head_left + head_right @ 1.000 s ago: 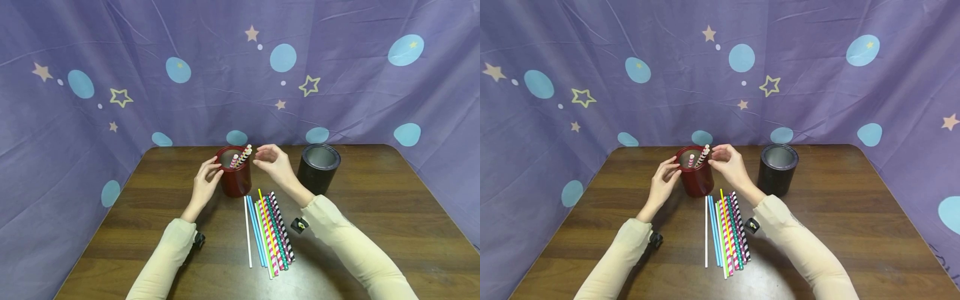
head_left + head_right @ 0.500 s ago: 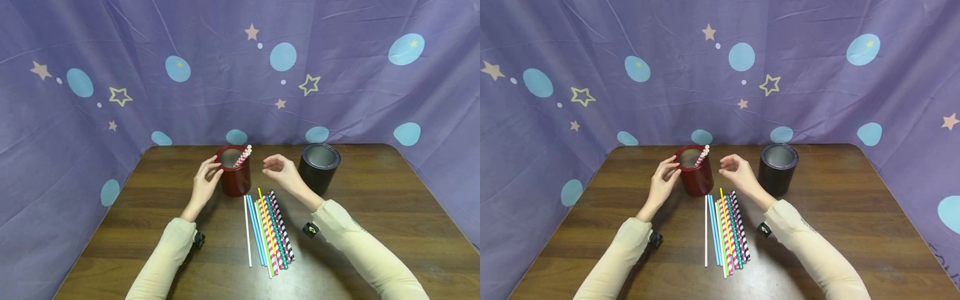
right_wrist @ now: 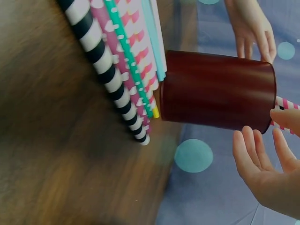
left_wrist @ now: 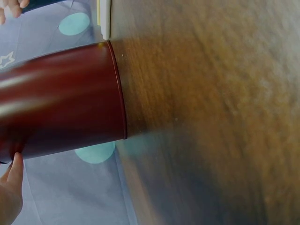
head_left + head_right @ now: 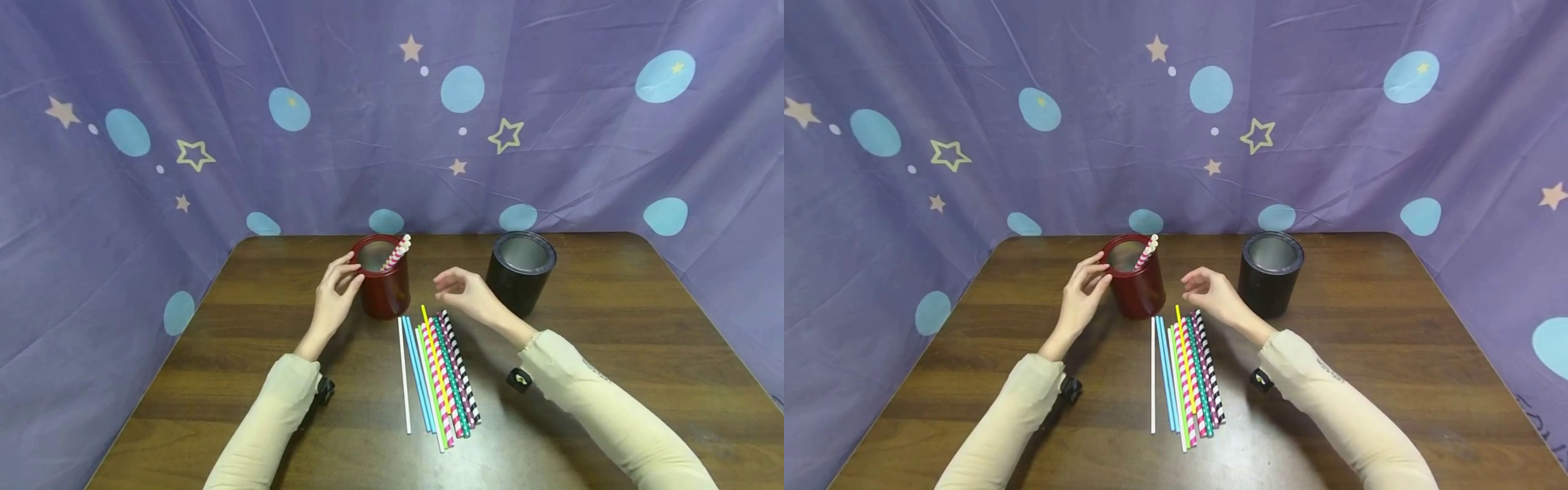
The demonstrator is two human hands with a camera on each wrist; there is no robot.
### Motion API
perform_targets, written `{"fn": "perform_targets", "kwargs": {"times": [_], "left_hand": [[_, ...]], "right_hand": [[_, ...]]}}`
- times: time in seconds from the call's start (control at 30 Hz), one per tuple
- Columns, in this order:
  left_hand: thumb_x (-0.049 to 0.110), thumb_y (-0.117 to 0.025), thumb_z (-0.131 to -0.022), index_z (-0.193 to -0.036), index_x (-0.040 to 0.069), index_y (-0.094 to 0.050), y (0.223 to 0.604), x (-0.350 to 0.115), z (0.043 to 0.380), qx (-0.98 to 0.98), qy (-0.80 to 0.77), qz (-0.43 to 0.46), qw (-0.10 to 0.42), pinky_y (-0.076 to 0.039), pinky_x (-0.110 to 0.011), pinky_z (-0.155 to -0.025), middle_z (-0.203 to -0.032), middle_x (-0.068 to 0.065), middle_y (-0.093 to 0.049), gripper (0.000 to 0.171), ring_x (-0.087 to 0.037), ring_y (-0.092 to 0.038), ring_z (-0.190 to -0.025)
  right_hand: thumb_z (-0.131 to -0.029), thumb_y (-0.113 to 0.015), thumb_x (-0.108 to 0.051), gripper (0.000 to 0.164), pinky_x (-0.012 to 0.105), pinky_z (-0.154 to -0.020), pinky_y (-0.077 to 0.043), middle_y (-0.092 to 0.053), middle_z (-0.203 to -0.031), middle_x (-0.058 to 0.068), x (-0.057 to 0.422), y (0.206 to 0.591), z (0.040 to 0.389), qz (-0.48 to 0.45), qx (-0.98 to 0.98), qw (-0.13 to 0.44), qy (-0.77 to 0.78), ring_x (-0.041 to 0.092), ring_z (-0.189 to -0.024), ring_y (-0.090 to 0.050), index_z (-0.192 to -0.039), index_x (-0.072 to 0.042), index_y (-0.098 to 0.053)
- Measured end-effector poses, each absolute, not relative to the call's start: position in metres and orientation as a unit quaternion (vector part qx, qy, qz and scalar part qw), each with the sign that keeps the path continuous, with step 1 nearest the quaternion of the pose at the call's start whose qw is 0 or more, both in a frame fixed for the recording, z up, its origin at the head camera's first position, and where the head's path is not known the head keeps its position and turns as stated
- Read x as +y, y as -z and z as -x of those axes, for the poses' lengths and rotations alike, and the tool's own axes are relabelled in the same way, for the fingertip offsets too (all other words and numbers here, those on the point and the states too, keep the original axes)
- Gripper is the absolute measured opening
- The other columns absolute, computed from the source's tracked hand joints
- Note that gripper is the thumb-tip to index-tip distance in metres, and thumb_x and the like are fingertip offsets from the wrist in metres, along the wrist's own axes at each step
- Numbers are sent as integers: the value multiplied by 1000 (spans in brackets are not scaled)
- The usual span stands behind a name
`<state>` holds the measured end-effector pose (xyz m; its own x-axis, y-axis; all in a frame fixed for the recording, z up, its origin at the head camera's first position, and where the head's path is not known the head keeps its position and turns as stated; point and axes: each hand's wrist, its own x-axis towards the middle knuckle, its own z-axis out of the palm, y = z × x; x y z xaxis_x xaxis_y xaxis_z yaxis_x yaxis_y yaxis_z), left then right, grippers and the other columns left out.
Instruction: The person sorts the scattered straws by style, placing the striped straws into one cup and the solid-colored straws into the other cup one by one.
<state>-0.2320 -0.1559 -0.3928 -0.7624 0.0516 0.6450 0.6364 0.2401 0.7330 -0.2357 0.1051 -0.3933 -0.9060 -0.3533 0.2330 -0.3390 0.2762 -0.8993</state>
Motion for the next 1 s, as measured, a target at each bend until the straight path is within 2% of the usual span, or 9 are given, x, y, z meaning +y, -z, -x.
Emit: {"fn": "perform_targets", "kwargs": {"times": [0.2,0.33,0.5,0.6,0.8,1.0], "left_hand": [[-11,-57,-79,-97,-16,-55,391,-156,233,-743,572,233,258,-46,-38,-89,-120,-29,-46,19,-38,-48,-109],[-11,-57,-79,-97,-16,-55,391,-156,234,-743,570,234,260,-46,-38,-89,-120,-29,-46,19,-39,-47,-109],[-10,-58,-79,-97,-16,-56,391,-156,233,-745,568,235,261,-45,-44,-88,-120,-29,-46,19,-39,-47,-109],[-10,-58,-79,-97,-16,-56,391,-156,233,-744,569,234,261,-45,-46,-88,-120,-29,-46,19,-38,-47,-110],[-11,-58,-79,-97,-16,-56,392,-155,233,-744,569,234,262,-45,-48,-87,-119,-29,-46,19,-37,-47,-110],[-11,-58,-79,-97,-17,-55,393,-156,232,-742,572,236,260,-44,-48,-88,-120,-29,-46,20,-39,-47,-110]], "right_hand": [[-78,-60,3,25,26,-70,-51,-61,-94,20,110,401,235,242,804,37,541,26,-83,-60,-102,7,-56],[-78,-56,8,23,23,-68,-51,-61,-91,20,112,401,231,252,801,63,539,33,-83,-61,-101,9,-55],[-77,-55,12,21,34,-70,-51,-60,-89,24,112,391,218,268,810,69,518,38,-82,-58,-97,12,-55],[-76,-56,11,20,37,-71,-51,-60,-90,25,114,394,217,275,819,67,499,33,-81,-58,-96,11,-56],[-77,-60,5,22,27,-68,-50,-61,-90,21,122,422,226,273,833,77,474,22,-78,-59,-98,7,-57],[-76,-61,3,21,25,-63,-49,-61,-87,19,126,431,224,280,839,81,459,19,-74,-57,-96,6,-58]]}}
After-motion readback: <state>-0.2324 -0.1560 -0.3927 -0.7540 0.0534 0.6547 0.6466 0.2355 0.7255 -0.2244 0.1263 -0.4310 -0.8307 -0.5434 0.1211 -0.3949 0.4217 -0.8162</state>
